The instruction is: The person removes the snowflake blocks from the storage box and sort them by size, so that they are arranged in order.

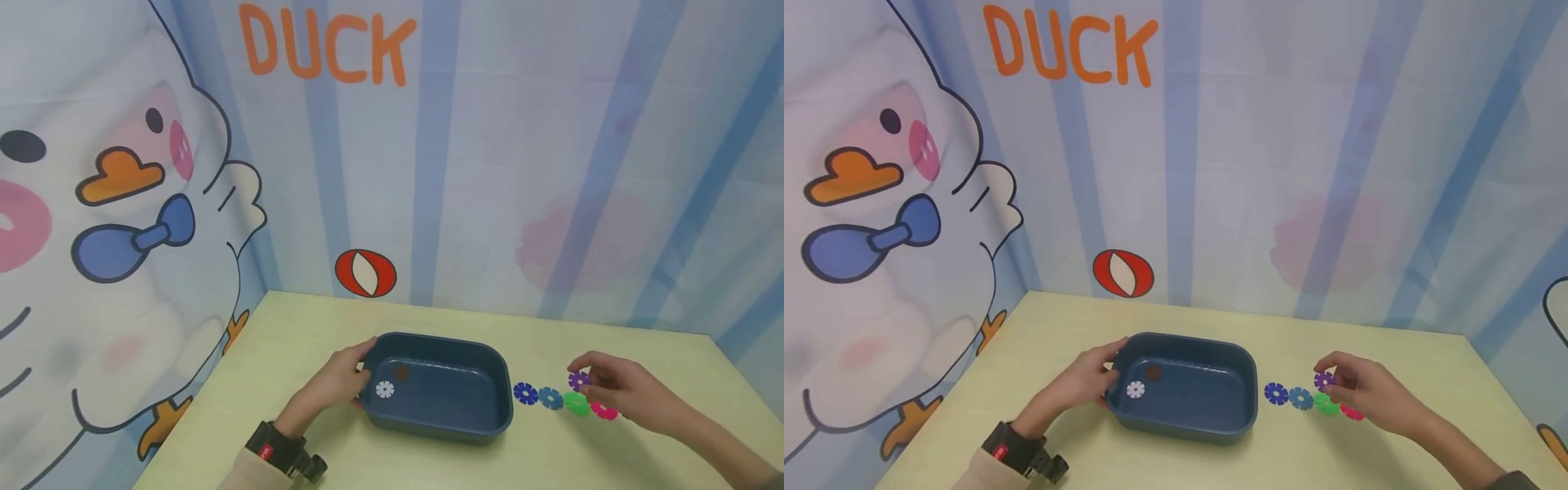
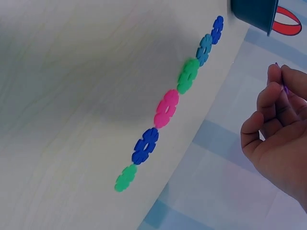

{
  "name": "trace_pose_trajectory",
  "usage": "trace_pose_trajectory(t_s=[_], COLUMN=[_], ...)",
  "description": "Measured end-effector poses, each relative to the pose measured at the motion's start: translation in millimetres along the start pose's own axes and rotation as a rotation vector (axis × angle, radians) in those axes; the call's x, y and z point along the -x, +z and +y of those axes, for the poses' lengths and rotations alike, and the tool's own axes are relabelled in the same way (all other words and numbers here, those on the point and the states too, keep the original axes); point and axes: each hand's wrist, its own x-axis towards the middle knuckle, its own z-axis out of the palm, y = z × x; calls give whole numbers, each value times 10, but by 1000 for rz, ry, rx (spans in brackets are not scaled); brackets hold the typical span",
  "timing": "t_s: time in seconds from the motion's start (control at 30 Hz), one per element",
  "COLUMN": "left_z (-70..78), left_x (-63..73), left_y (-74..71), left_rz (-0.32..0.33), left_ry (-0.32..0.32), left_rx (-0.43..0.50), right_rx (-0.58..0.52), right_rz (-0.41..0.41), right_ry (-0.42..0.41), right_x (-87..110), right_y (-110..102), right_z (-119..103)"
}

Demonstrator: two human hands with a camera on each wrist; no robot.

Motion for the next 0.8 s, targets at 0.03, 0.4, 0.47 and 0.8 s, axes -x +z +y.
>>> trace_pose_trajectory(t_s=[0.03,0.4,0.47,0.8], left_z=[4,24,29,32], left_x=[0,7,10,10], left_y=[-1,15,15,12], left_rz=[1,12,11,12], left_ry=[-1,-18,-20,-19], left_rx=[1,-10,-10,-4], right_rx=[4,66,70,72], right_rz=[3,46,50,50], right_ry=[10,19,29,132], right_x=[15,198,232,406], right_y=[-18,-186,-220,-378], right_z=[15,308,373,625])
